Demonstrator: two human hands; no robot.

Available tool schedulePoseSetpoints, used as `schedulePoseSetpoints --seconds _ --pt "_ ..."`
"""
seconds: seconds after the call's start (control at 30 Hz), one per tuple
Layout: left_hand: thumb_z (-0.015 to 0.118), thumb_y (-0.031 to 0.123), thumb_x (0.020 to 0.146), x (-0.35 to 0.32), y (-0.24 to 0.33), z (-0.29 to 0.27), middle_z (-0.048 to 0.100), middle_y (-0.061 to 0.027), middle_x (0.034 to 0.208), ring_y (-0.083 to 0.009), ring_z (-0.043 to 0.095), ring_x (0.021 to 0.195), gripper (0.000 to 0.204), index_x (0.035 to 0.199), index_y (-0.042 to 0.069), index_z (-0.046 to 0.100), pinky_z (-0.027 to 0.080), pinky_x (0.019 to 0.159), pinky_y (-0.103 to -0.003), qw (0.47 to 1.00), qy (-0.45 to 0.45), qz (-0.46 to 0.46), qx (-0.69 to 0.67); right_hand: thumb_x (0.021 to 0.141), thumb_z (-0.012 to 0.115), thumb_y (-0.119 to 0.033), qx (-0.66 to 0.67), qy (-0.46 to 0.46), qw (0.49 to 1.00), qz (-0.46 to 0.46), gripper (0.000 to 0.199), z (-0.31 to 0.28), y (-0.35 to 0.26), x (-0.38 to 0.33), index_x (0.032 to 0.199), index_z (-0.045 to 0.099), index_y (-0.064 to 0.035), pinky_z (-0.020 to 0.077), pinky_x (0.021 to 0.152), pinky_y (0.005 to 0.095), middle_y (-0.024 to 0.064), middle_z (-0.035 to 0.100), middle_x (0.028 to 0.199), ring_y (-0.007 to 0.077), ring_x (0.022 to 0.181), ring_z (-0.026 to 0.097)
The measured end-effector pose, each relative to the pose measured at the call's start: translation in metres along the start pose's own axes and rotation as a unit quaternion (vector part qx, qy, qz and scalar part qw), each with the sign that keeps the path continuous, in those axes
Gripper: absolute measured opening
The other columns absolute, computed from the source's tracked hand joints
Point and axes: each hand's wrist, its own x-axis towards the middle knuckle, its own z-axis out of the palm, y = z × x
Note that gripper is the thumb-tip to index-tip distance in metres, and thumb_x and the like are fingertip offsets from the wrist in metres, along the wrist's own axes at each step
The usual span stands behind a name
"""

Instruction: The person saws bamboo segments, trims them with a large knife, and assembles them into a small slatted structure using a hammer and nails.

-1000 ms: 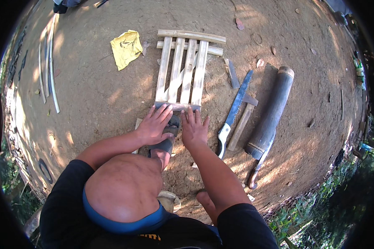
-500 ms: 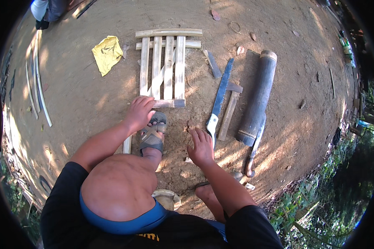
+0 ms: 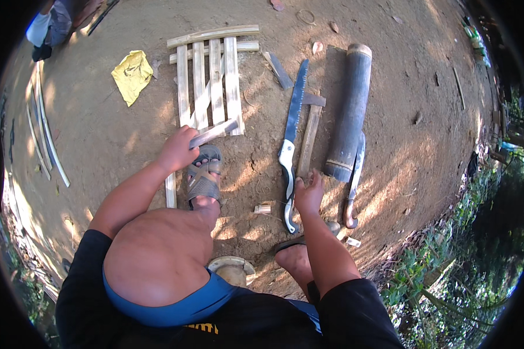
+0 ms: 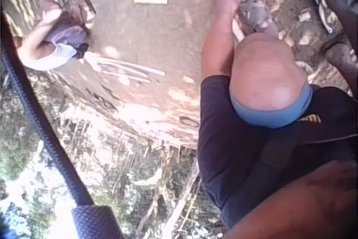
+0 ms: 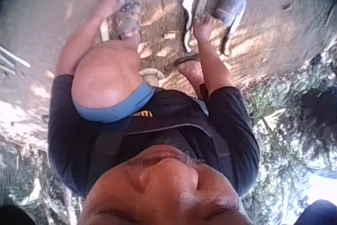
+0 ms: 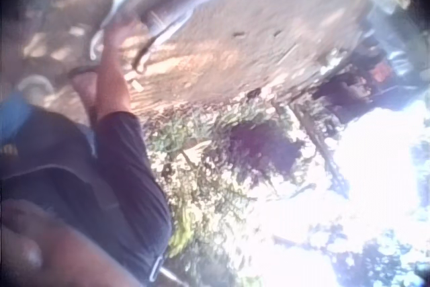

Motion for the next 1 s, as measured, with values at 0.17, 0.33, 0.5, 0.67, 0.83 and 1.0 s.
schedulePoseSetpoints --seconds 0.17,0.33,0.5,0.67,0.83,1.0 --pt "0.069 0.013 0.088 -0.031 -0.011 0.017 0.068 -0.0145 0.095 -0.0276 0.068 0.077 0.035 0.119 0.001 0.056 0.054 0.071 -0.04 0.967 0.032 -0.106 -0.228 0.085 0.072 -0.016 -0.023 -0.03 0.999 -0.005 0.058 -0.02 0.003 -0.011 0.137 0.052 -0.002 0.0457 0.102 0.0486 0.0253 0.055 0.129 0.0419 0.117 0.057" --pt "0.063 0.006 0.094 -0.047 0.008 0.009 0.063 -0.004 0.082 -0.0068 0.053 0.059 0.025 0.117 -0.003 0.057 0.044 0.053 -0.024 0.861 -0.058 -0.149 -0.483 0.082 0.072 -0.013 -0.07 0.07 0.984 0.148 0.062 -0.051 0.054 -0.009 0.14 0.051 -0.0051 0.0397 0.112 0.0483 0.0224 0.051 0.137 0.0402 0.13 0.05" --pt "0.06 0.009 0.099 -0.035 0.026 0.004 0.06 -0.0018 0.083 -0.0078 0.054 0.062 0.026 0.124 0.0 0.058 0.044 0.054 -0.024 0.831 -0.134 -0.087 -0.534 0.08 0.076 -0.024 -0.225 0.058 0.94 0.251 0.068 -0.081 0.167 0.007 0.14 0.048 -0.0103 0.0453 0.106 0.0482 0.0194 0.055 0.135 0.0405 0.125 0.056" --pt "0.056 0.015 0.103 -0.039 0.035 -0.015 0.062 -0.0016 0.089 -0.0067 0.055 0.069 0.028 0.127 0.001 0.058 0.048 0.063 -0.026 0.833 -0.134 -0.068 -0.533 0.078 0.07 -0.023 -0.211 -0.027 0.939 0.272 0.059 -0.085 0.137 0.02 0.132 0.051 -0.0065 0.0452 0.104 0.0497 0.0224 0.059 0.131 0.0402 0.123 0.057" --pt "0.057 0.014 0.103 -0.036 0.057 -0.024 0.066 -0.0047 0.098 -0.0099 0.06 0.079 0.029 0.13 0.003 0.054 0.05 0.073 -0.028 0.829 -0.145 -0.032 -0.539 0.077 0.07 -0.021 -0.194 -0.011 0.952 0.236 0.055 -0.092 0.141 0.019 0.128 0.054 -0.006 0.0472 0.1 0.0489 0.0222 0.066 0.118 0.0391 0.115 0.062" --pt "0.061 0.01 0.101 -0.035 0.074 -0.029 0.069 -0.0132 0.117 -0.017 0.067 0.104 0.038 0.136 0.003 0.048 0.054 0.094 -0.035 0.806 -0.1 0.041 -0.582 0.077 0.066 -0.023 -0.103 0.043 0.98 0.162 0.037 -0.101 0.156 0.006 0.103 0.055 -0.0001 0.0491 0.083 0.0545 0.0248 0.066 0.088 0.047 0.087 0.065"
